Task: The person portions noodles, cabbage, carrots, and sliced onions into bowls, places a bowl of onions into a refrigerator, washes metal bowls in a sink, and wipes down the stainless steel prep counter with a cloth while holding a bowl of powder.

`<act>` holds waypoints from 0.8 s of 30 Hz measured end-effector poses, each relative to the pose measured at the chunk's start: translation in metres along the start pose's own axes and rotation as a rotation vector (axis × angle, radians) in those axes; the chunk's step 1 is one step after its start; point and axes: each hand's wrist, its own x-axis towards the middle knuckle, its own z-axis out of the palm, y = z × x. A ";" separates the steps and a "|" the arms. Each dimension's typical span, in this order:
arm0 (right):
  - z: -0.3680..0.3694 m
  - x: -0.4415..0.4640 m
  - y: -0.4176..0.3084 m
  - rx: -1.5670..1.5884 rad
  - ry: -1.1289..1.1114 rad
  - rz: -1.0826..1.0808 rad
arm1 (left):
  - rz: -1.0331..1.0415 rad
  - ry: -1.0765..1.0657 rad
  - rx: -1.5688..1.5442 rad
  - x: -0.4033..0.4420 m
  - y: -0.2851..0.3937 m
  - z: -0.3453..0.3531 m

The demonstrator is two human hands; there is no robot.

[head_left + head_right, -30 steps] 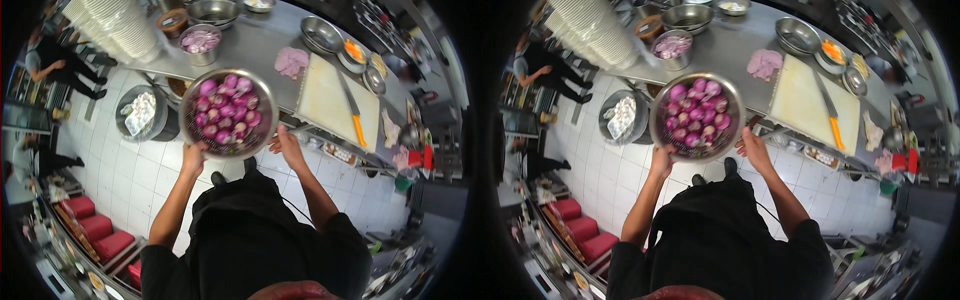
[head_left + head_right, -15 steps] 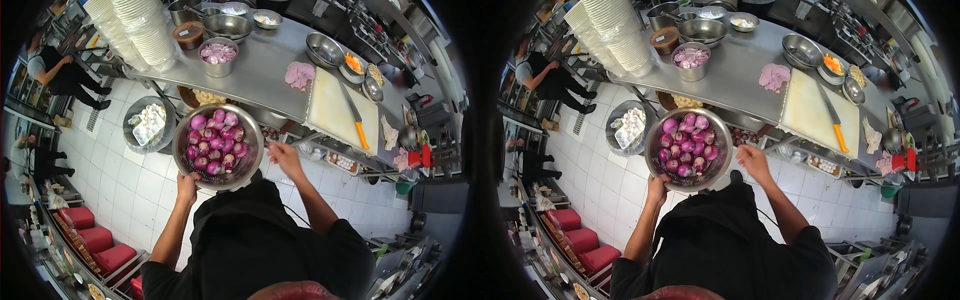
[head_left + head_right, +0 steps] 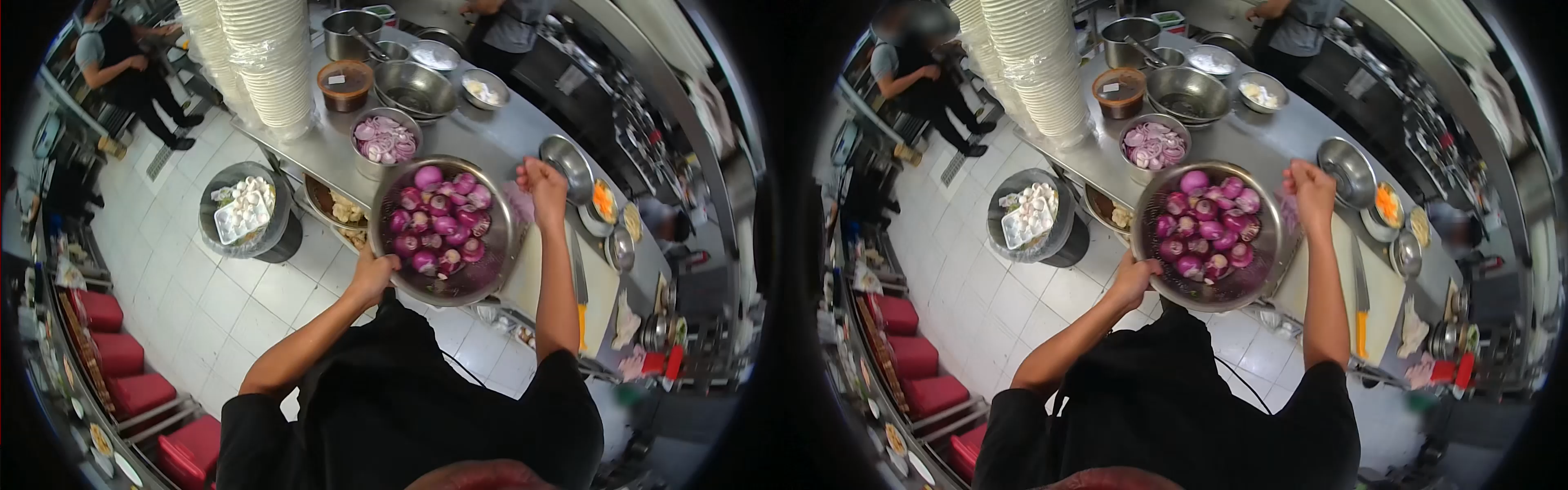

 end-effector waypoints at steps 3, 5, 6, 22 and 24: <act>0.033 0.099 -0.002 -0.017 -0.090 0.018 | 0.021 -0.036 0.043 0.040 -0.006 0.028; 0.067 0.170 0.014 -0.056 -0.169 0.049 | 0.110 -0.039 0.006 0.073 -0.036 0.036; 0.084 0.209 0.026 -0.115 -0.195 0.016 | 0.079 -0.006 -0.001 0.071 -0.024 0.050; 0.248 0.424 0.102 -0.525 -0.148 0.260 | -0.167 0.060 -0.087 0.055 0.046 0.086; 0.251 0.448 0.112 -0.469 -0.058 0.257 | -0.165 0.068 -0.056 0.058 0.038 0.084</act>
